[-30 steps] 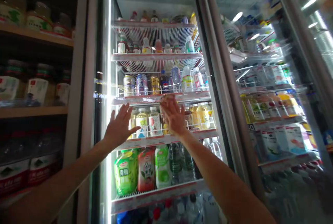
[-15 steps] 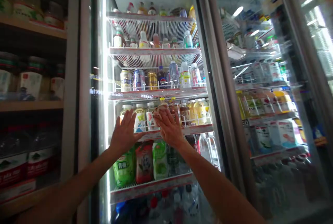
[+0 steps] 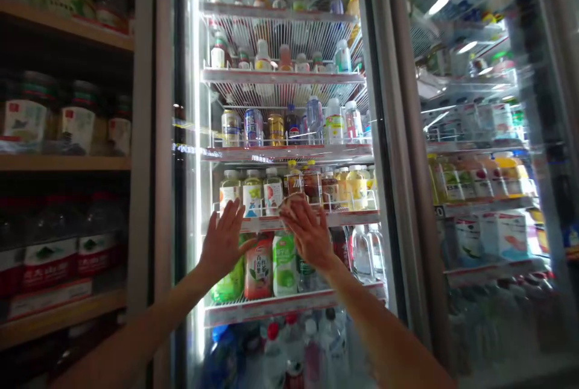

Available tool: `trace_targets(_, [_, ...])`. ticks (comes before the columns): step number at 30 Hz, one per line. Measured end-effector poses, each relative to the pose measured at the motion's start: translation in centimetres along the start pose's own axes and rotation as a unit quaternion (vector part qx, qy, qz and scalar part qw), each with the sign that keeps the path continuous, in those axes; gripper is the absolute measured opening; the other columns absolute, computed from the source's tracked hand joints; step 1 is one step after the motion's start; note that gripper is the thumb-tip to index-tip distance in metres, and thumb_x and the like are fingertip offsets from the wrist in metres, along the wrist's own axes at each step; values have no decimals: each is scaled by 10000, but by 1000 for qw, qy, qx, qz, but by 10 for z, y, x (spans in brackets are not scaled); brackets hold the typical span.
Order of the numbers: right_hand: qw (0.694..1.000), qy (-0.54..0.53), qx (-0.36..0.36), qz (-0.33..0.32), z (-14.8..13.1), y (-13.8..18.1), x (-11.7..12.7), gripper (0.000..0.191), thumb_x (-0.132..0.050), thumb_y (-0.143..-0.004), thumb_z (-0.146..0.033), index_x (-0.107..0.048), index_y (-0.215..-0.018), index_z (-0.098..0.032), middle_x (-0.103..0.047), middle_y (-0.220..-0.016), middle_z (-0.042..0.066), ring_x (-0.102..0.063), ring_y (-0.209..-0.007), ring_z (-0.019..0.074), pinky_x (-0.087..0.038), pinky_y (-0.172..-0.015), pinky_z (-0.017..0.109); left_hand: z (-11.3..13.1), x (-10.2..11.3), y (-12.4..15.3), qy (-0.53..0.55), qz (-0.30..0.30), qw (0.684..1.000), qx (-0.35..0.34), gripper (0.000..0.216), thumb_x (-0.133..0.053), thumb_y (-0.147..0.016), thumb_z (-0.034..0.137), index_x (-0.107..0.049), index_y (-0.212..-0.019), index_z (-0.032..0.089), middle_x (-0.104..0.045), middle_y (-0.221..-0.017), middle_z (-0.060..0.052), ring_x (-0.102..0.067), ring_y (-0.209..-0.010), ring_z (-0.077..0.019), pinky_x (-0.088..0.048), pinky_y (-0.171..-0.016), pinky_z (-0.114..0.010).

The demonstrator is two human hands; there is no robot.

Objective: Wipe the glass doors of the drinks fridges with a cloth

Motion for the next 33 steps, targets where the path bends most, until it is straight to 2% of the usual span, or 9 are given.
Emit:
trace_targets(5, [953,47,-273,125,51,3,11,462,-345,-877,-233,-455,-1325,-206,-360,-1426,150,-326,-1322,294,-302,-987,522,-3,-3,14,-38,4,999,-14,685,-478,-837,483,-321,-1376,90,-255,-1468,-150,-212,-1377,-270,-192,-1114,-488])
trace_targets(7, [959,43,-252,120,33,-4,8,463,-354,-875,-224,-452,-1328,-202,-343,-1435,150,-299,-1336,298,-302,-989,509,-1,-4,16,-41,15,999,-17,667,-463,-848,473,-326,-1370,80,-269,-1464,-153,-228,-1372,-271,-202,-1109,-487])
trace_targets(12, [999,-11,32,27,-45,-6,-8,485,-431,-864,-243,-409,-1342,-323,-367,-1439,31,-240,-1366,227,-151,-1092,466,0,-7,30,-24,68,997,-25,670,-398,-874,483,-249,-1406,103,-321,-1444,-164,-262,-1360,-268,-188,-1107,-491])
trace_targets(14, [999,-1,3,45,-25,4,-4,470,-423,-868,-237,-421,-1331,-323,-393,-1422,32,-280,-1348,222,-174,-1084,464,-9,-7,37,-28,74,997,-17,714,-380,-869,520,-203,-1421,102,-326,-1440,-172,-269,-1356,-278,-204,-1099,-494])
trace_targets(19, [957,54,-234,163,60,25,11,523,-372,-866,-201,-344,-1388,-216,-331,-1437,144,-327,-1310,301,-324,-961,514,-23,-5,46,-44,72,996,-15,689,-361,-882,492,-203,-1417,87,-340,-1431,-182,-267,-1357,-277,-227,-1088,-491])
trace_targets(21, [961,55,-227,149,45,25,8,540,-376,-860,-196,-326,-1398,-213,-307,-1448,153,-300,-1324,308,-325,-959,516,-16,-7,47,-31,70,997,-31,678,-381,-879,474,-207,-1417,99,-345,-1430,-175,-261,-1361,-269,-211,-1098,-489])
trace_targets(25, [999,5,-26,38,-36,24,-8,497,-427,-853,-216,-411,-1343,-297,-374,-1429,69,-256,-1358,253,-227,-1060,479,0,-14,48,-7,66,997,-30,698,-438,-859,454,-214,-1412,92,-323,-1440,-179,-257,-1361,-278,-195,-1101,-505])
trace_targets(27, [999,-14,23,23,-47,25,-8,481,-435,-857,-229,-423,-1331,-315,-404,-1412,53,-262,-1356,239,-182,-1081,482,1,-15,51,-4,63,998,-25,695,-450,-855,445,-226,-1407,86,-319,-1441,-182,-255,-1361,-283,-195,-1100,-509])
trace_targets(33, [960,17,-231,159,27,14,5,528,-389,-849,-184,-373,-1374,-233,-312,-1451,133,-316,-1319,301,-312,-977,534,-18,-10,63,-4,60,998,13,704,-459,-849,456,-224,-1407,97,-309,-1446,-188,-250,-1362,-284,-207,-1096,-508])
Point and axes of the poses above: each hand's wrist, its own y-axis away from the middle knuckle, its own x-axis out of the back of the hand, z = x × y, the point moved 4 cm from there along -y, towards the middle knuckle
